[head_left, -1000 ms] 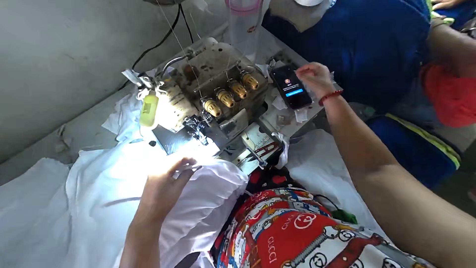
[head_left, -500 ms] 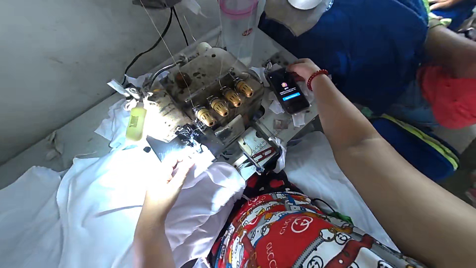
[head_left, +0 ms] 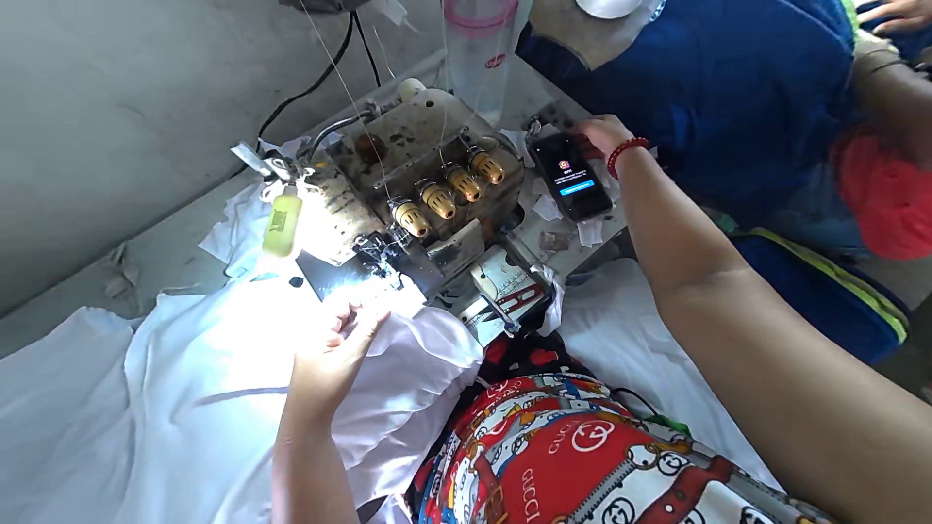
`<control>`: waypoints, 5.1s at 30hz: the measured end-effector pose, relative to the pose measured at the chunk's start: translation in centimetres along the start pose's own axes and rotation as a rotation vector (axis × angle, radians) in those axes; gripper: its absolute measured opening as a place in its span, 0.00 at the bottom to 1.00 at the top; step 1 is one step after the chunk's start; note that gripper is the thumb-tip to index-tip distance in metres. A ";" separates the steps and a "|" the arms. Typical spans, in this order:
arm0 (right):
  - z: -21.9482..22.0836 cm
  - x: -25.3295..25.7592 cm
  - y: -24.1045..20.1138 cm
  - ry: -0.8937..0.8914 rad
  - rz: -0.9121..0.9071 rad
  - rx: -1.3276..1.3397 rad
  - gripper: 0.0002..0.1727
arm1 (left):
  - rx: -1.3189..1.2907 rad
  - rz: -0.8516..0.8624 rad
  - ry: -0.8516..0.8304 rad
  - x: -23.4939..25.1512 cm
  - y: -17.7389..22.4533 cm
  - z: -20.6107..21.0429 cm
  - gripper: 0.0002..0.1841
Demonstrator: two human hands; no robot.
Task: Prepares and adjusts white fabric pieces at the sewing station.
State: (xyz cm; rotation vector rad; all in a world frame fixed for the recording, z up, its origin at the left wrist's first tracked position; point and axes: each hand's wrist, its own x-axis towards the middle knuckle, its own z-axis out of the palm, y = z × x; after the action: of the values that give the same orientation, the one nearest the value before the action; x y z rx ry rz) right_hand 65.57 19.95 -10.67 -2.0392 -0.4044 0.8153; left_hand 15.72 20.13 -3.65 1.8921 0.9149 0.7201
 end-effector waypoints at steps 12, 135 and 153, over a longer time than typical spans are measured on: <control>-0.2 0.4 0.4 -0.019 -0.018 -0.012 0.26 | 0.099 0.135 0.097 -0.3 1.1 0.0 0.05; 13.5 -30.0 5.4 -0.998 -0.261 0.335 0.08 | 0.478 -0.148 -0.129 2.8 -0.8 -0.2 0.41; 10.1 -32.8 11.4 -1.019 -0.224 0.174 0.24 | 0.020 -0.008 0.123 -13.4 -3.9 11.6 0.10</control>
State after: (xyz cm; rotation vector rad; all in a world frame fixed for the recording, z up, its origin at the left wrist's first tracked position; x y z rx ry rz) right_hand 34.46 1.60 -11.16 -1.2504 -1.0464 1.6394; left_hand 15.99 5.04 -13.75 1.8769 1.0098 0.8332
